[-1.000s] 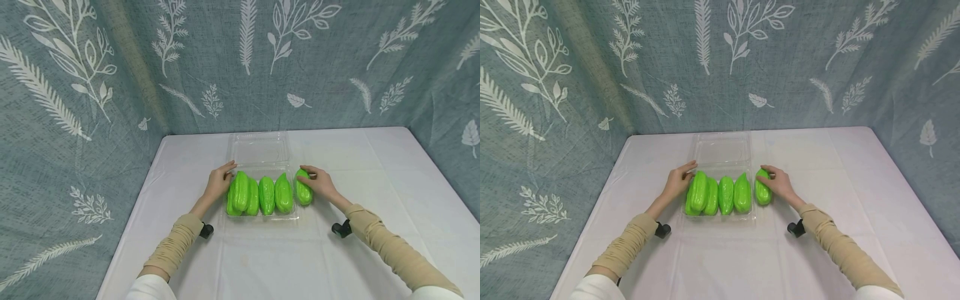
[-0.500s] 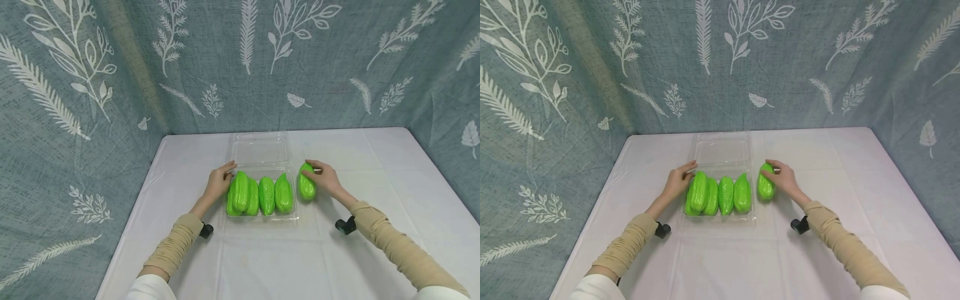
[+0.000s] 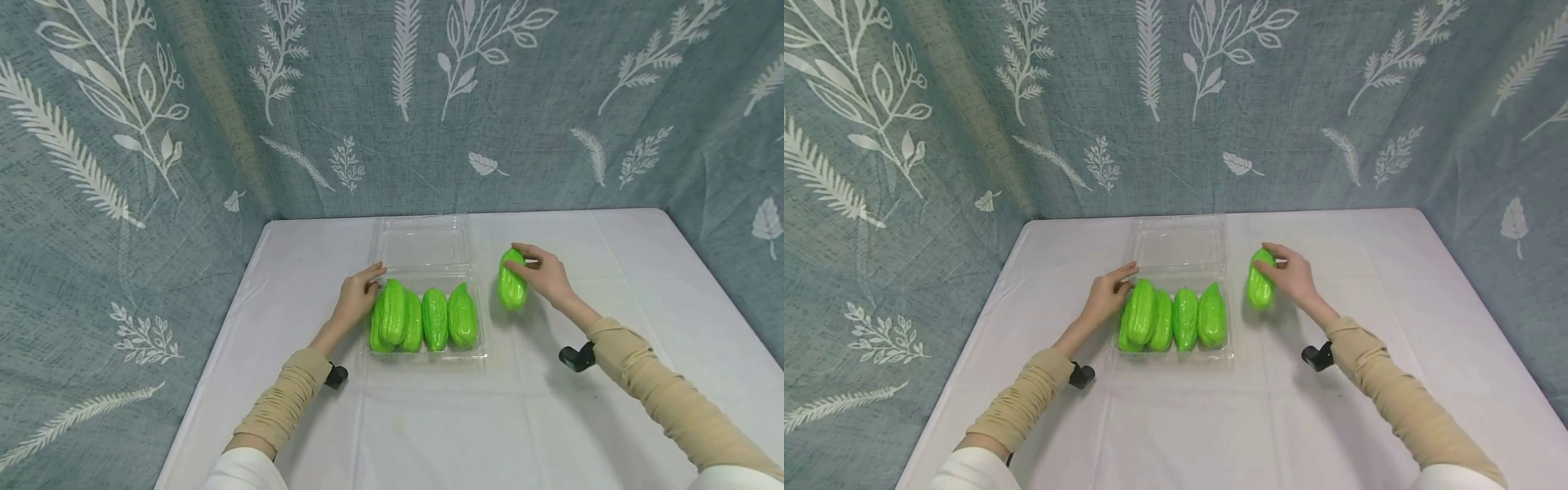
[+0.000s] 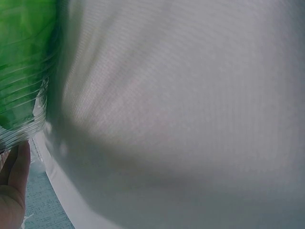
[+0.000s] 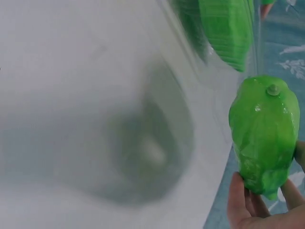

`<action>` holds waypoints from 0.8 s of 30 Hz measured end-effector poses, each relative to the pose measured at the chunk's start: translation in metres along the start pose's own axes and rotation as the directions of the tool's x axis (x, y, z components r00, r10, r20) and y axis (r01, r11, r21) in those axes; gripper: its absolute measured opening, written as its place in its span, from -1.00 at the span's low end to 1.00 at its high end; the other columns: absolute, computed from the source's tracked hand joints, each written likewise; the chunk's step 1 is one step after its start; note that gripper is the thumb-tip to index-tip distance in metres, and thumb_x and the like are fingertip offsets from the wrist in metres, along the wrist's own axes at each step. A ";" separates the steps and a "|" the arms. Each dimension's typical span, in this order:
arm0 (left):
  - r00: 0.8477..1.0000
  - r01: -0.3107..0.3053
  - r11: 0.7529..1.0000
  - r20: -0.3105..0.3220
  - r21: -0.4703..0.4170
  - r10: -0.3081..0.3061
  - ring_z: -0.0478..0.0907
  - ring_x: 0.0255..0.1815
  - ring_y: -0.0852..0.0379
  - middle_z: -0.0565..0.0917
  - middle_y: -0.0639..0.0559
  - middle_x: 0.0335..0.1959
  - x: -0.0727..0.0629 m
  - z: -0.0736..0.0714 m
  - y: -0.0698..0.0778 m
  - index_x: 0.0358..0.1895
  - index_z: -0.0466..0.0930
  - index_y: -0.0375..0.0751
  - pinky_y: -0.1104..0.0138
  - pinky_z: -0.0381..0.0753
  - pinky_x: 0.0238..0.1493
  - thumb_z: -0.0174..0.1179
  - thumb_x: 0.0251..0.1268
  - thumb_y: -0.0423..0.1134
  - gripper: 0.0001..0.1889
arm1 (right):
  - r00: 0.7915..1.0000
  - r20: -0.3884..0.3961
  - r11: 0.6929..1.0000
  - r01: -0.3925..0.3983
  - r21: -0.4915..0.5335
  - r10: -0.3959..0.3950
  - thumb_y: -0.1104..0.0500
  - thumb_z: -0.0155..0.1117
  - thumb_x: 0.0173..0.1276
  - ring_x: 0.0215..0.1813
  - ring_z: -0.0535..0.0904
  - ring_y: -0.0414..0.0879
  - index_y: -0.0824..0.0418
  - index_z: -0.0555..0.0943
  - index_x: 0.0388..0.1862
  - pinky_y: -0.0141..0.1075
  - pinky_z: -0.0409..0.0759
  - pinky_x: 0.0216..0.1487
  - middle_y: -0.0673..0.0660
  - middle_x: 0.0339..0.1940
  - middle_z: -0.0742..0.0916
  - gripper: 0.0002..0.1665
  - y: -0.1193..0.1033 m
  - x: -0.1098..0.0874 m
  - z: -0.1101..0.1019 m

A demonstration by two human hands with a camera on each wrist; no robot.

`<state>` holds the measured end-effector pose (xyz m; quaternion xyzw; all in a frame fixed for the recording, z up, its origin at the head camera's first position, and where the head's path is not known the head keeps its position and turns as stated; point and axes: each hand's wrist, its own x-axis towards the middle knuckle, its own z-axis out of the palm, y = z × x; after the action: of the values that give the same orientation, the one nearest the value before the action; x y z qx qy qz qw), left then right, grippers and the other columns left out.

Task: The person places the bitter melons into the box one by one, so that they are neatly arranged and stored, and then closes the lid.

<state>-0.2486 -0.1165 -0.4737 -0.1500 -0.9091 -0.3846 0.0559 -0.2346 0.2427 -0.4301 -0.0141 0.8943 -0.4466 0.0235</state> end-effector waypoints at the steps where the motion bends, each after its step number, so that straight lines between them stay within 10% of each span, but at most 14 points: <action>1: 1.000 0.001 1.000 0.000 0.000 -0.001 0.28 -0.66 0.27 0.48 -0.19 0.27 0.000 0.000 0.000 0.14 0.54 -0.34 0.53 0.33 -0.52 0.00 0.26 -0.57 -0.61 | 1.000 -0.004 1.000 0.002 -0.003 -0.002 -0.02 0.15 0.39 0.21 0.47 0.32 0.24 0.31 0.40 0.07 0.50 0.13 0.44 0.28 0.47 -0.32 -0.001 0.000 -0.002; 24: 1.000 0.008 1.000 0.005 0.002 -0.008 0.28 -0.66 0.25 0.48 -0.19 0.28 -0.001 -0.001 0.002 0.14 0.54 -0.34 0.53 0.33 -0.52 0.01 0.27 -0.55 -0.62 | 0.998 -0.056 1.000 0.001 -0.004 -0.001 -0.09 0.10 0.40 0.23 0.43 0.32 0.22 0.28 0.42 0.10 0.50 0.11 0.44 0.31 0.43 -0.28 -0.006 -0.002 -0.026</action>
<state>-0.2471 -0.1161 -0.4717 -0.1474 -0.9103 -0.3833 0.0522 -0.2343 0.2597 -0.4100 -0.0023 0.8955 -0.4451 -0.0018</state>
